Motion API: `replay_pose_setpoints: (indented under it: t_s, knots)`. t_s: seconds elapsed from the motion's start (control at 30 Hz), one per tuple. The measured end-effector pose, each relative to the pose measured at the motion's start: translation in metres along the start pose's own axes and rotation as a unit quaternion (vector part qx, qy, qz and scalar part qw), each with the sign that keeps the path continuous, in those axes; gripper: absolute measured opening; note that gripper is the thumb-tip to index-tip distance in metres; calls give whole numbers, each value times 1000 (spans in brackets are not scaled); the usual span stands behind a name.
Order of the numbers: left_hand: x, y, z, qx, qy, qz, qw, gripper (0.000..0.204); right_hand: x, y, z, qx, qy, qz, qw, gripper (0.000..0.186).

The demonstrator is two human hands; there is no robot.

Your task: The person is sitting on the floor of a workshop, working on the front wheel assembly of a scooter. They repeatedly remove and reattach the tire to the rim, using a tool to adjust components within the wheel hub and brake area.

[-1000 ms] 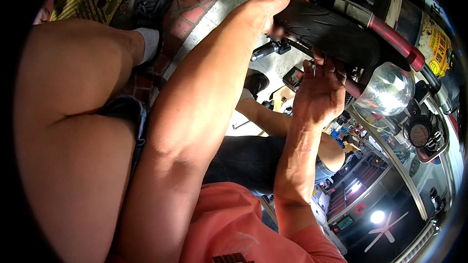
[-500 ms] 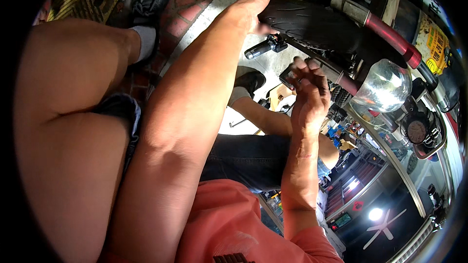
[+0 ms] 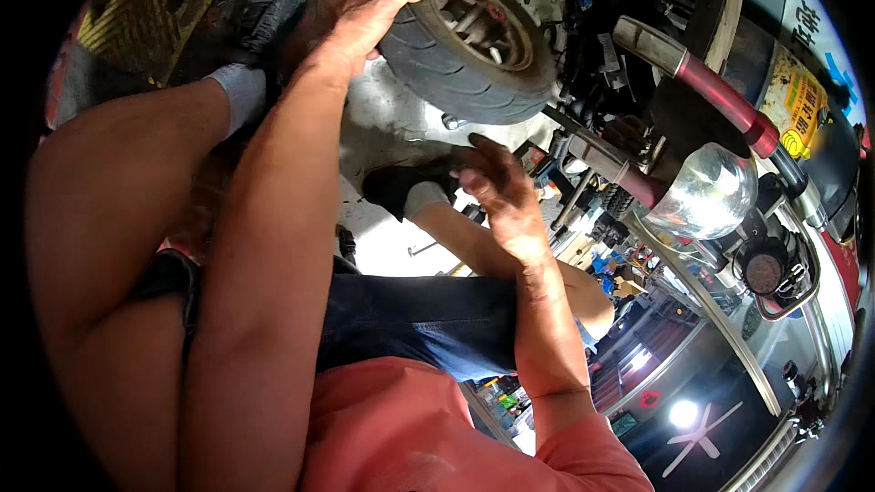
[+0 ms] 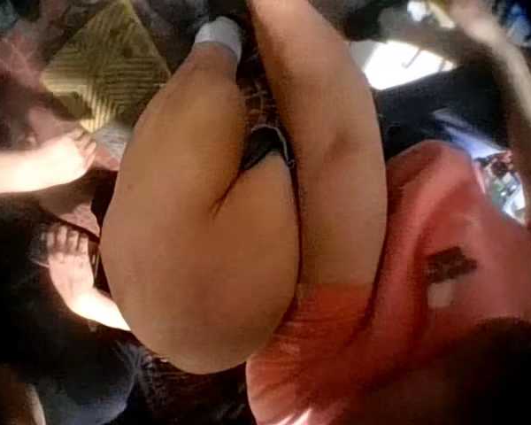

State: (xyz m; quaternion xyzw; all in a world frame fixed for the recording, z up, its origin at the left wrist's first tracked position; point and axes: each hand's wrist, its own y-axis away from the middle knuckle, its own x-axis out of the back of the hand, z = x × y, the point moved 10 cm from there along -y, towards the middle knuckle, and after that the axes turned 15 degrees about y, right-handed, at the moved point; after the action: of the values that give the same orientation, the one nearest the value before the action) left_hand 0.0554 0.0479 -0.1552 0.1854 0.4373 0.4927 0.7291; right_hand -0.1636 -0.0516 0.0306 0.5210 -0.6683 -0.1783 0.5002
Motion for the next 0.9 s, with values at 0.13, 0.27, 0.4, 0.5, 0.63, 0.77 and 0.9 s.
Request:
replay_pose_setpoints:
  t_s: [0.13,0.27,0.4,0.5,0.63,0.77,0.9]
  knots:
    - [-5,-4,7,-72,-159,-32,984,95,-3,1,1,4,15,-24,1000,62]
    - [-11,-5,2,-59,-261,-64,961,92,1,-4,13,17,23,-7,1000,50]
    - [-5,-12,10,-36,-357,15,933,74,-10,-2,16,51,87,-8,995,50]
    - [-44,16,53,-93,-438,117,886,45,-13,1,8,53,177,-23,982,50]
    - [-176,50,14,-233,-187,-132,945,23,-24,-3,19,22,127,-59,990,45]
    - [-253,93,-50,-72,56,-265,960,32,-17,-5,28,73,150,-44,985,38]
    - [-275,102,-63,-4,63,-306,950,33,-10,-7,46,49,79,-50,994,56]
